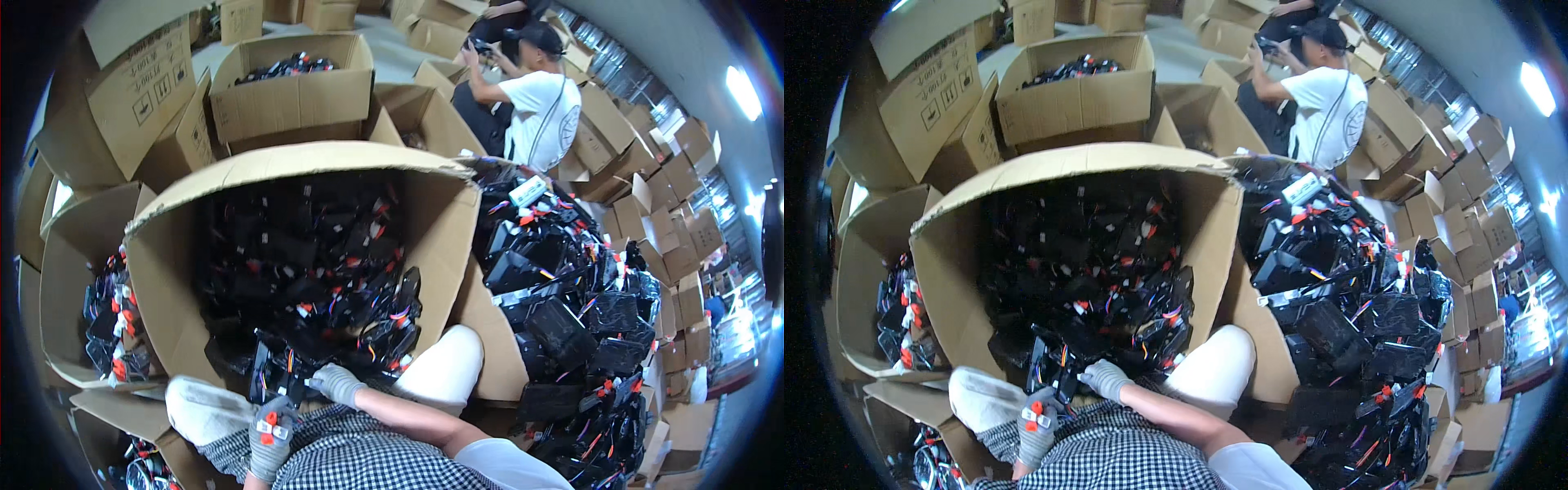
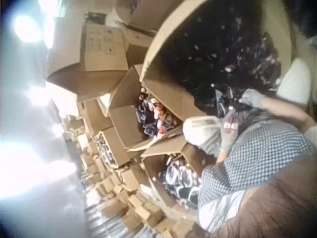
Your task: The person sorts and organizes electronic wiring harnesses and electronic connectors by hand, placing them into cardboard boxes.
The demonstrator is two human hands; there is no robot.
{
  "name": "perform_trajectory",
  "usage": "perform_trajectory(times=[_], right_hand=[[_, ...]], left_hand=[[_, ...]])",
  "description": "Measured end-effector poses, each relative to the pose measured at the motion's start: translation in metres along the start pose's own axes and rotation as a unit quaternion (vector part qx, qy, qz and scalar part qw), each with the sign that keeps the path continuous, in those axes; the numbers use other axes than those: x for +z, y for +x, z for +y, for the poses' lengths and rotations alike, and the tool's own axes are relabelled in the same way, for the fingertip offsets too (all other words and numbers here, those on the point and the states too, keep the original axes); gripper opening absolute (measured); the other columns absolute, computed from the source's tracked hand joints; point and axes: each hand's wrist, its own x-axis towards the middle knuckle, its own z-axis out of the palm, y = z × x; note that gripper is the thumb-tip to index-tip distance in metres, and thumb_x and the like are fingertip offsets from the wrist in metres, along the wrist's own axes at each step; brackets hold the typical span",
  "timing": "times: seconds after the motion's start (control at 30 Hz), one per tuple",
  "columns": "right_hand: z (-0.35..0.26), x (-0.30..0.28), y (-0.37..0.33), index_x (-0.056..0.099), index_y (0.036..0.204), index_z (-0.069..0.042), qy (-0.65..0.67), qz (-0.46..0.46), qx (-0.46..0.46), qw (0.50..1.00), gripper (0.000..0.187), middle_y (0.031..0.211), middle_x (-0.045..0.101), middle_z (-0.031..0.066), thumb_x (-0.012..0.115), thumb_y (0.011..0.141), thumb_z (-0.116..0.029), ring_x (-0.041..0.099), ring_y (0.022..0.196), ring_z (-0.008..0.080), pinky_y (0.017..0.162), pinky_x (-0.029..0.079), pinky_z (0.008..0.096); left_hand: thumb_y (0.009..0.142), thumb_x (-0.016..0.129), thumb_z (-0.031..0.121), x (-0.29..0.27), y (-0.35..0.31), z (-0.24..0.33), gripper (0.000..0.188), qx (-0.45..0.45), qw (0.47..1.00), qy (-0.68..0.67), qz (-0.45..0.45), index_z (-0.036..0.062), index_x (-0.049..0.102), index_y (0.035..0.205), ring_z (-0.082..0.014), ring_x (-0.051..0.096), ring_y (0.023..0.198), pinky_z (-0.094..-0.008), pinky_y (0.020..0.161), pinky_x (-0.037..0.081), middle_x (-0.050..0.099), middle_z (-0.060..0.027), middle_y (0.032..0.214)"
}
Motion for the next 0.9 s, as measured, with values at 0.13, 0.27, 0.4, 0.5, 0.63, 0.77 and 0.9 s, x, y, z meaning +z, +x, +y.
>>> perform_trajectory(times=[0.13,0.27,0.4,0.5,0.63,0.77,0.9], right_hand=[[-0.021,-0.041,0.008,0.064,0.089,-0.009,0.053,-0.073,0.062,0.994,0.015,0.085,0.063,0.0122,0.052,0.083,-0.016,0.063,0.080,0.0299,0.069,0.050,0.0410],[-0.037,-0.061,0.005,0.062,0.085,-0.009,0.141,0.063,-0.008,0.988,0.012,0.079,0.060,0.0136,0.054,0.083,-0.018,0.060,0.074,0.0317,0.067,0.047,0.0417],[-0.090,-0.115,-0.018,0.059,0.082,-0.008,0.195,0.123,-0.118,0.966,0.010,0.076,0.056,0.0136,0.055,0.082,-0.017,0.056,0.074,0.0322,0.065,0.046,0.0423],[-0.099,-0.145,-0.028,0.061,0.087,-0.010,0.203,0.127,-0.258,0.936,0.018,0.079,0.053,0.0083,0.064,0.071,-0.018,0.055,0.076,0.0266,0.068,0.047,0.0395],[-0.094,-0.139,-0.049,0.064,0.094,-0.005,0.354,0.073,-0.149,0.920,0.021,0.087,0.058,0.0099,0.055,0.089,-0.023,0.057,0.079,0.0284,0.069,0.046,0.0372],[-0.089,-0.129,-0.047,0.063,0.101,-0.007,0.421,-0.031,-0.103,0.901,0.038,0.084,0.053,0.0113,0.043,0.093,-0.038,0.054,0.081,0.0269,0.074,0.043,0.0362],[-0.090,-0.144,-0.049,0.065,0.099,0.001,0.582,0.003,0.117,0.804,0.047,0.092,0.063,0.0076,0.052,0.089,-0.043,0.058,0.072,0.0098,0.066,0.046,0.0226]], left_hand=[[0.077,0.050,-0.005,0.003,-0.008,0.009,0.028,0.076,0.991,-0.061,0.087,0.0030,0.059,0.102,-0.0126,0.058,0.069,-0.0258,0.064,0.047,0.062,-0.0065,0.076],[0.079,0.052,-0.005,-0.005,-0.010,-0.007,0.029,0.074,0.977,-0.141,0.139,0.0025,0.059,0.106,-0.0121,0.058,0.068,-0.0251,0.063,0.047,0.063,-0.0074,0.079],[0.074,0.060,0.002,-0.024,-0.001,0.024,0.027,0.208,0.965,0.095,0.128,0.0053,0.062,0.101,-0.0265,0.063,0.077,-0.0335,0.070,0.049,0.065,-0.0118,0.083],[0.075,0.061,0.011,-0.029,0.001,0.037,0.034,0.183,0.979,0.092,0.008,0.0056,0.061,0.109,-0.0312,0.060,0.096,-0.0371,0.084,0.046,0.063,-0.0136,0.106],[0.077,0.065,0.031,-0.038,0.016,0.031,0.054,0.240,0.955,0.002,-0.176,0.0051,0.052,0.123,-0.0306,0.048,0.113,-0.0396,0.101,0.029,0.053,-0.0136,0.122],[0.068,0.065,0.024,-0.029,0.018,0.019,0.047,0.254,0.942,0.177,-0.132,0.0091,0.058,0.112,-0.0306,0.051,0.097,-0.0403,0.084,0.041,0.057,-0.0137,0.104],[0.081,0.061,0.026,-0.041,-0.002,-0.004,0.026,0.094,0.990,-0.101,-0.027,0.0035,0.062,0.093,-0.0253,0.059,0.068,-0.0327,0.065,0.046,0.062,-0.0075,0.076]])
